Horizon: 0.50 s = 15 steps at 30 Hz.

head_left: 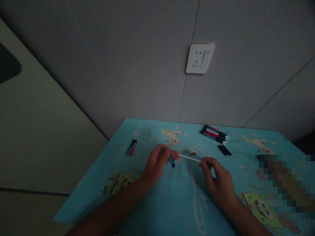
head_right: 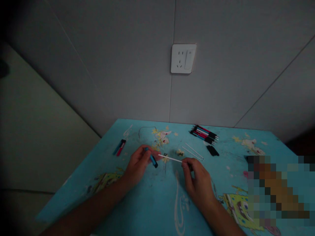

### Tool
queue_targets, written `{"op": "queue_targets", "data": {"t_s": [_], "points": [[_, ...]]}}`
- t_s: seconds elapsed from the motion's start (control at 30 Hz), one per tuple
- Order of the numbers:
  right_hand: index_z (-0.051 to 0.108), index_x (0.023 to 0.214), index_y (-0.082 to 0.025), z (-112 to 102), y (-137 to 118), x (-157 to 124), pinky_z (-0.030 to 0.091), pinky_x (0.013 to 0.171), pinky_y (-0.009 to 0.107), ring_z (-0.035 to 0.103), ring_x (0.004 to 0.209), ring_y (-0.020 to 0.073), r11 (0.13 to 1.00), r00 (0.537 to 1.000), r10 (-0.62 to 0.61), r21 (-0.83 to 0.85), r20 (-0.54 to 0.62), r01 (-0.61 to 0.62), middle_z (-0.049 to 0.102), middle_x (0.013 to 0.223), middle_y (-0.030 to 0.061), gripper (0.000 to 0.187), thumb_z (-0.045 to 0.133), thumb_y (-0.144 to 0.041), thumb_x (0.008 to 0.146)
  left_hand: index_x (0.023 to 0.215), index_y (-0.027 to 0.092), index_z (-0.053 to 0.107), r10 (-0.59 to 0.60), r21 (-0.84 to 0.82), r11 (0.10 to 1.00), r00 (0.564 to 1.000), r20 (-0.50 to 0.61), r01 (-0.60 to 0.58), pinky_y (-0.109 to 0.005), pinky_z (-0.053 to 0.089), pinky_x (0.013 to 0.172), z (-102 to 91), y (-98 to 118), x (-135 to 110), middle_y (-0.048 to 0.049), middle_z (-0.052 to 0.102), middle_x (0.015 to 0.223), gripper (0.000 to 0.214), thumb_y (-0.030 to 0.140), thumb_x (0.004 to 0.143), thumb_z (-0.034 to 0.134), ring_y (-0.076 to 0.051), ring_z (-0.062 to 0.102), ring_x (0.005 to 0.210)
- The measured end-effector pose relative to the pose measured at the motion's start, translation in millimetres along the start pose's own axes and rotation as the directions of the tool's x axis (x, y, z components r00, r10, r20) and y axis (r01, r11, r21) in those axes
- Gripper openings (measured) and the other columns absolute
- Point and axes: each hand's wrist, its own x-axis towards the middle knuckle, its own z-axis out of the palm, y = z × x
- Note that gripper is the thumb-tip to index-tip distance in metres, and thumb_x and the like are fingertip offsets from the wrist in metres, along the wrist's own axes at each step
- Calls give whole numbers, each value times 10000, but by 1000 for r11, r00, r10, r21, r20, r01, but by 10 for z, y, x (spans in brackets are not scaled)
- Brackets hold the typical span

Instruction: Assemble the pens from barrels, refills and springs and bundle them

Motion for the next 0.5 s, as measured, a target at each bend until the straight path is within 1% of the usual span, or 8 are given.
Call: {"op": "queue_targets", "data": {"t_s": [0.13, 0.2, 0.27, 0.37, 0.5], "points": [[598, 1001, -214, 14, 17, -2, 501, 700, 314, 618, 769, 198, 1000, 1000, 4, -3, 13, -4, 661, 890, 53, 159, 497, -333, 969, 946, 165, 534, -168, -207, 966, 985, -41, 156, -396, 573, 859, 9, -72, 58, -92, 745, 943, 273, 420, 912, 624, -205, 729, 854], [599, 1009, -215, 20, 25, 0, 502, 700, 315, 616, 772, 197, 1000, 1000, 5, -7, 23, -5, 659, 895, 51, 162, 500, -336, 969, 933, 168, 529, -250, -286, 933, 965, -76, 219, -372, 582, 837, 4, -116, 67, -95, 745, 947, 294, 427, 886, 660, -200, 731, 841], [602, 1019, -215, 22, 27, 0, 507, 698, 314, 613, 772, 197, 1000, 999, 11, -3, 33, -11, 658, 897, 51, 169, 499, -340, 970, 922, 170, 531, -310, -349, 903, 943, -119, 253, -347, 589, 819, -3, -146, 73, -97, 744, 949, 292, 420, 875, 676, -195, 731, 844], [609, 1017, -214, 24, 19, -6, 513, 694, 314, 608, 766, 197, 1000, 999, 10, 1, 50, -10, 655, 893, 53, 174, 505, -346, 969, 899, 161, 541, -340, -378, 888, 929, -149, 264, -315, 595, 764, -11, -146, 82, -96, 737, 923, 287, 416, 878, 673, -183, 725, 802], [613, 1016, -213, 32, 11, -19, 513, 699, 318, 604, 768, 201, 1000, 999, 1, 1, 54, -1, 653, 894, 57, 174, 504, -342, 971, 916, 166, 539, -303, -346, 903, 948, -97, 254, -293, 572, 703, -26, -100, 92, -53, 701, 851, 298, 436, 881, 661, -154, 689, 728]]}}
